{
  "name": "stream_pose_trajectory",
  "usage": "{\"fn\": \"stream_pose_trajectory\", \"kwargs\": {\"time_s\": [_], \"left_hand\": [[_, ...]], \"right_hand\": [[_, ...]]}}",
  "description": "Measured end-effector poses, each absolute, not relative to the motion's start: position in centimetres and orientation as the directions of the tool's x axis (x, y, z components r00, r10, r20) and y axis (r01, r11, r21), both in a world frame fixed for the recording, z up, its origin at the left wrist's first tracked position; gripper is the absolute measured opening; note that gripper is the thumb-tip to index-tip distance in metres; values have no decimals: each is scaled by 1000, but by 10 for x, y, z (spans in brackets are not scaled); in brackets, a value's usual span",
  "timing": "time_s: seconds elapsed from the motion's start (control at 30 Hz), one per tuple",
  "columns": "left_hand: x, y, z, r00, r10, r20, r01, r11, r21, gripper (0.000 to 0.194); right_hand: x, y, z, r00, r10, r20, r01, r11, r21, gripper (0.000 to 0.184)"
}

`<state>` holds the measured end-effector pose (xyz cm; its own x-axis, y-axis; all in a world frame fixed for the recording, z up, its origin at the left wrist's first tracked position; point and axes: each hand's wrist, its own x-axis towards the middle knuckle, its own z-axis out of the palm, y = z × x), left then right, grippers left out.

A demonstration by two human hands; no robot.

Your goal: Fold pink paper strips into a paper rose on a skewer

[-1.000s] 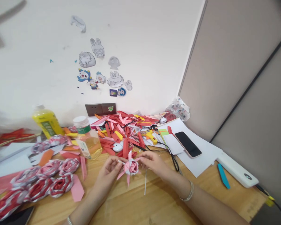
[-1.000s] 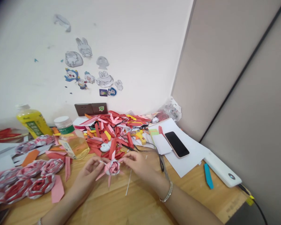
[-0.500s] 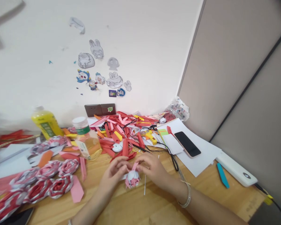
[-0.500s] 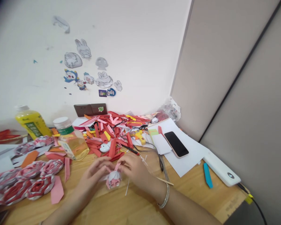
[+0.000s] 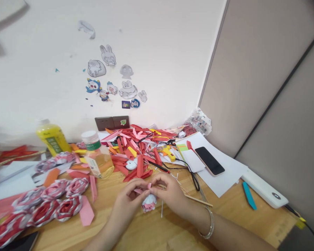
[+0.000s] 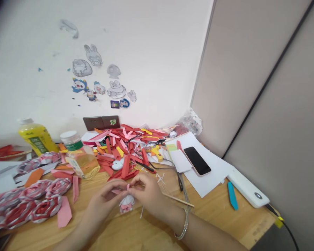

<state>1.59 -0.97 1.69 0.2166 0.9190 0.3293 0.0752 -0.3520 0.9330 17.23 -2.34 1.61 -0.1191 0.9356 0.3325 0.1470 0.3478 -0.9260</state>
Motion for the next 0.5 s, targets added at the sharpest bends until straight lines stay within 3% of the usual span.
{"fn": "stream_pose_trajectory", "kwargs": {"time_s": [0.23, 0.5], "left_hand": [[11, -13, 16, 233, 899, 372, 149, -411, 899, 11], [11, -18, 25, 196, 832, 519, 209, -553, 807, 2]], "right_hand": [[178, -25, 26, -164, 814, 558, 350, 577, -738, 8], [181, -25, 23, -252, 690, 678, 465, 701, -540, 7]]}}
